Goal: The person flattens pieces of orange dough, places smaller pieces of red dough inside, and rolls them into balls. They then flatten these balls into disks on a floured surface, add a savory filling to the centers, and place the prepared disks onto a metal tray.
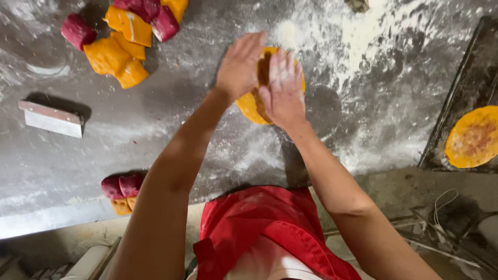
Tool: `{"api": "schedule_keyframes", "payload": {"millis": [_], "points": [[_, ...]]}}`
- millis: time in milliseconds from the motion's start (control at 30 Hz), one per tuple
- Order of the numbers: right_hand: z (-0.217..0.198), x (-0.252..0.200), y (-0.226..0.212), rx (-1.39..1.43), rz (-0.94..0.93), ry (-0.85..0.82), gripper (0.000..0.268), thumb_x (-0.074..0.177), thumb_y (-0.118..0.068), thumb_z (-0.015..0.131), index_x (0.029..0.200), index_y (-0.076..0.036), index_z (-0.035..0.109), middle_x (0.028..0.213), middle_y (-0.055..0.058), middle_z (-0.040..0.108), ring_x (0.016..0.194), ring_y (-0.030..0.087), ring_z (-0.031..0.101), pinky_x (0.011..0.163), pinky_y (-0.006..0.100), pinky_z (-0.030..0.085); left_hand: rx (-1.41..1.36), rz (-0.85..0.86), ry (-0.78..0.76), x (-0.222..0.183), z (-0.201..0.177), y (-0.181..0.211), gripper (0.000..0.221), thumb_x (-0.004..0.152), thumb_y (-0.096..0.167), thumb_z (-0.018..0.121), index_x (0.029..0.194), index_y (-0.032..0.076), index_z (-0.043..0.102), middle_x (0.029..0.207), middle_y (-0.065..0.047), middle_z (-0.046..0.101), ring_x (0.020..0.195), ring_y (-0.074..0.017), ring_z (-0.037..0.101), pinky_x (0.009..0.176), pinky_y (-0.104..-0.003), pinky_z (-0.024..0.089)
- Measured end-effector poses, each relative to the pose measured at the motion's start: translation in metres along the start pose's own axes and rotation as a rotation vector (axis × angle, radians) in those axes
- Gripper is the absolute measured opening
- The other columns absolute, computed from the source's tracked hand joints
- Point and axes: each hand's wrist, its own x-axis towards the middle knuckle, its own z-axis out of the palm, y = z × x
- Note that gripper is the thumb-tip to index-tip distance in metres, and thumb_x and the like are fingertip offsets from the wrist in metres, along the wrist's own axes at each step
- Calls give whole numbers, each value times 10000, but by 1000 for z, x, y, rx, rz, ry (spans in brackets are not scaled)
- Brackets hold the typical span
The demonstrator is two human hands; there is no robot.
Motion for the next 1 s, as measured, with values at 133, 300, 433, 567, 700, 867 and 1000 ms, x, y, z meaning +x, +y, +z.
{"api": "schedule_keyframes", "payload": {"millis": [133,300,433,567,700,867,1000], "points": [[7,6,-1,-265,191,-516,817,1041,-487,465,1590,54,195,1690,233,122,1556,451,87,1241,582,56,-209,-72,30,-1,-19,-40,745,892,-79,516,1593,146,402,1406,0,635,1330,-265,496,1192,-428,378],[16,26,-4,-140,158,-329,805,1122,-530,368,1668,36,196,1750,196,124,1639,429,101,1358,562,83,-309,-22,377,-12,-16,-60,415,1061,-6,531,1444,143,590,1193,-25,744,1136,-275,649,1043,-404,523],[21,32,-6,-271,52,-471,818,1054,-546,407,1626,15,243,1706,189,156,1551,470,105,1214,647,53,-350,12,497,-37,-24,-57,402,1054,24,529,1448,94,563,1175,-56,754,1120,-284,680,1025,-413,553],[34,19,-12,-308,-66,-482,837,1045,-578,425,1627,8,289,1710,187,172,1557,449,121,1222,673,71,-405,-54,444,-60,-28,-36,396,1087,68,522,1481,29,511,1232,-110,738,1200,-293,681,1096,-436,526],[18,12,-14,-217,-64,-468,859,1090,-609,430,1662,16,290,1754,189,158,1601,462,109,1256,692,68,-462,67,408,-66,-37,-21,442,1083,75,512,1520,24,461,1376,-168,676,1308,-334,640,1158,-439,503],[12,13,-28,-248,210,-523,821,944,-710,488,1615,-260,338,1689,196,121,1503,571,30,1124,785,-22,-361,39,382,-59,-30,-18,435,1080,89,514,1510,31,478,1389,-159,670,1311,-345,634,1161,-437,485],[11,6,-21,-240,245,-569,824,919,-670,512,1616,-286,301,1691,179,86,1503,550,-2,1118,780,-47,-195,75,162,-55,-32,-5,455,1121,195,471,1552,52,461,1535,-196,547,1462,-383,469,1255,-480,368]]}}
